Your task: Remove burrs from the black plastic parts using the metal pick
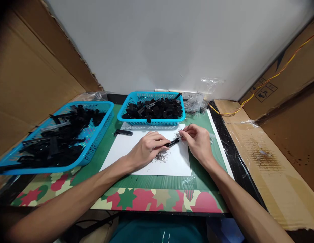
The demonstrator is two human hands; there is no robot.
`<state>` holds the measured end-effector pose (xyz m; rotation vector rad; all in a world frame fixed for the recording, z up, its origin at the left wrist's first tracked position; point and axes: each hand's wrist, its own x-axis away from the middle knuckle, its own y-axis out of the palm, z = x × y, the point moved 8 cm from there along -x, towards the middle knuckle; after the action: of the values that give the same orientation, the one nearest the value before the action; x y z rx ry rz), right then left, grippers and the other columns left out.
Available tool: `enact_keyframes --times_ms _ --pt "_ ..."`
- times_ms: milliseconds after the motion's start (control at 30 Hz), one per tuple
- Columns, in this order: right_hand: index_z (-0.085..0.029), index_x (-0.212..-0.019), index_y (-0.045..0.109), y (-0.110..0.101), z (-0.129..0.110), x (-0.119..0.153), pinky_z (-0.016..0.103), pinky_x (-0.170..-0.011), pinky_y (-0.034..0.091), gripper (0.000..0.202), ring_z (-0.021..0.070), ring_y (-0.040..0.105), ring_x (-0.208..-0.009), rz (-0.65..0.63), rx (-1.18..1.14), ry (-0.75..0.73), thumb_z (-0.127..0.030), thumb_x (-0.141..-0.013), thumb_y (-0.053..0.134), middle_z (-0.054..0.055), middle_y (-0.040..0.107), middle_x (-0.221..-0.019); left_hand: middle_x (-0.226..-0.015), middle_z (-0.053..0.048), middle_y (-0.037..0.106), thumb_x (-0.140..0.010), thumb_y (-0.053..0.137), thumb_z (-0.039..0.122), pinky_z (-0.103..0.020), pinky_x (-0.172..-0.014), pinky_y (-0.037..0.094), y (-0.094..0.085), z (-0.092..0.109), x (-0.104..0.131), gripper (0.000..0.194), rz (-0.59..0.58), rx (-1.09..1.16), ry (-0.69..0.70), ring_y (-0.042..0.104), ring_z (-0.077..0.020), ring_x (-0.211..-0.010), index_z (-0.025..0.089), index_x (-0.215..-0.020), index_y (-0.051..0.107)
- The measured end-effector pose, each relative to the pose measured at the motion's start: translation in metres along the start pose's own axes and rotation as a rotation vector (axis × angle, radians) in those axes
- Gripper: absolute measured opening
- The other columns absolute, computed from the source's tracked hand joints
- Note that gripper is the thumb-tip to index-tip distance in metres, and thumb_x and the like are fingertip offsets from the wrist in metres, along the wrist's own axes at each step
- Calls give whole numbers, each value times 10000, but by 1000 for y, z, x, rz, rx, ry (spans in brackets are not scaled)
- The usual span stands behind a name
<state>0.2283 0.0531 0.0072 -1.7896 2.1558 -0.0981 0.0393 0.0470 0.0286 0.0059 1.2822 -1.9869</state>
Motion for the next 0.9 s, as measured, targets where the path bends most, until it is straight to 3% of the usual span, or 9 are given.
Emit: enact_keyframes --times_ms 367,533,633,733,900 --pt "-196 -779 668 6 -1 3 344 -624 602 278 240 749 -655 4 21 -14 -432 -862 789 84 767 -757 -997 -52 794 -1007 671 234 -388 -886 497 0 -10 -4 142 80 129 -108 693 -226 -951 203 -1044 805" --pt "-204 -896 629 -6 -31 6 311 -712 522 218 179 664 -716 67 56 -183 -385 -1015 605 32 700 -780 -986 -52 767 -985 715 308 -308 -756 493 -15 -17 -1 191 230 157 -248 620 -171 -805 186 -1115 785" --pt "-203 -946 637 11 -43 9 288 -684 442 225 163 588 -727 -235 165 -232 -352 -1060 513 22 675 -815 -988 -43 764 -1006 675 316 -277 -719 481 -22 -18 2 212 292 191 -306 588 -148 -762 178 -1141 761" --pt "-193 -903 670 35 -35 20 275 -628 362 202 149 507 -666 -558 314 -202 -309 -1026 558 1 624 -745 -1015 -40 761 -1021 641 307 -268 -731 481 -23 -19 2 229 292 224 -331 579 -139 -761 176 -1184 734" --pt "-187 -961 755 49 -19 28 269 -590 311 132 127 421 -596 -675 366 -167 -260 -969 645 -35 547 -663 -1080 -40 754 -1019 645 298 -266 -758 481 -23 -18 1 222 298 262 -305 594 -138 -799 200 -1199 731"
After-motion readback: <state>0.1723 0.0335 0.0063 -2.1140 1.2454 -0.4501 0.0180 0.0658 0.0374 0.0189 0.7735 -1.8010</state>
